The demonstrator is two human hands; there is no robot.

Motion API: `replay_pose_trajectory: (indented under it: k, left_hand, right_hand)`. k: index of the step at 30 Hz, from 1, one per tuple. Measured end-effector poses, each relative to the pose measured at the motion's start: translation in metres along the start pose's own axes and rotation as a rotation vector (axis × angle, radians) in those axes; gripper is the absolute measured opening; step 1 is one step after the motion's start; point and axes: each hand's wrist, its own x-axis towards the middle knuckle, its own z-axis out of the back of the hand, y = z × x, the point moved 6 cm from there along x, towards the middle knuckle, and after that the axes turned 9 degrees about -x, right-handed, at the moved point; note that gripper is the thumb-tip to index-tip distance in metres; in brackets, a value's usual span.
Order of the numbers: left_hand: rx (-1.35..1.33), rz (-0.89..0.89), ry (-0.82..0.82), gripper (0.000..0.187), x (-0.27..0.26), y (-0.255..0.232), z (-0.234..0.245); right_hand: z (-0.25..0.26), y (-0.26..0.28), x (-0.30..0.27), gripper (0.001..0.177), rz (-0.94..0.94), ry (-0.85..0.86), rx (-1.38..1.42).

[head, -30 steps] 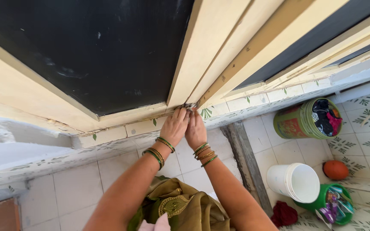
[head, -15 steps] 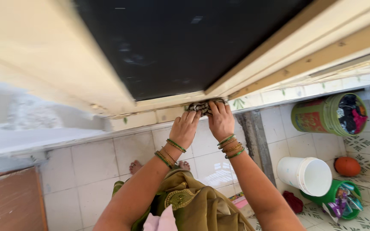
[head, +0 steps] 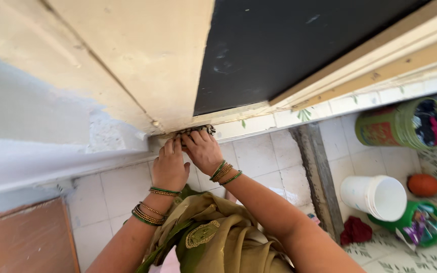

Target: The person wipes glass window panes and a wooden frame with a cloth. They kemudian rinse the cloth in a pink bowl of water on a balcony and return to wipe a metal security grill.

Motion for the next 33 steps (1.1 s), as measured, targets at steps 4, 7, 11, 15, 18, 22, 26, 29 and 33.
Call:
replay_pose_trajectory:
  k: [4,7,11,15,18,22,26,29,33]
  left_hand:
    - [0.009,-0.035,0.028,0.083,0.008,-0.032,-0.006]
    - [-0.03,-0.079,0.066,0.082,0.018,-0.059,-0.025]
    - [-0.024,-0.158,0.051,0.08,0.034,-0.107,-0.063]
    - [-0.012,-0.255,-0.027,0.081,0.05,-0.183,-0.111]
    - [0.025,-0.289,-0.052,0.081,0.066,-0.245,-0.147]
    - [0.061,-0.278,-0.032,0.08,0.087,-0.299,-0.194]
    - [0.033,-0.196,-0.047,0.076,0.103,-0.306,-0.216]
    - [-0.039,-0.24,-0.228,0.073,0.097,-0.298,-0.207]
    - [0.008,-0.233,-0.159,0.067,0.094,-0.308,-0.216]
  right_hand:
    - [0.016,-0.019,-0.011,0.045,-0.031,0.041,-0.079]
    - [0.031,-0.048,-0.028,0.045,-0.072,0.008,-0.152]
    - [0.052,-0.109,-0.057,0.049,-0.125,0.001,-0.237]
    - [0.075,-0.186,-0.104,0.044,-0.207,-0.033,-0.268]
    - [0.095,-0.249,-0.137,0.047,-0.209,-0.12,-0.336]
    - [0.092,-0.321,-0.17,0.039,-0.208,-0.114,-0.288]
    - [0.08,-0.342,-0.173,0.048,-0.065,-0.036,-0.352]
    - [0.083,-0.336,-0.172,0.051,0.099,-0.042,-0.349]
    - [0.079,-0.35,-0.177,0.05,0.2,0.023,-0.272]
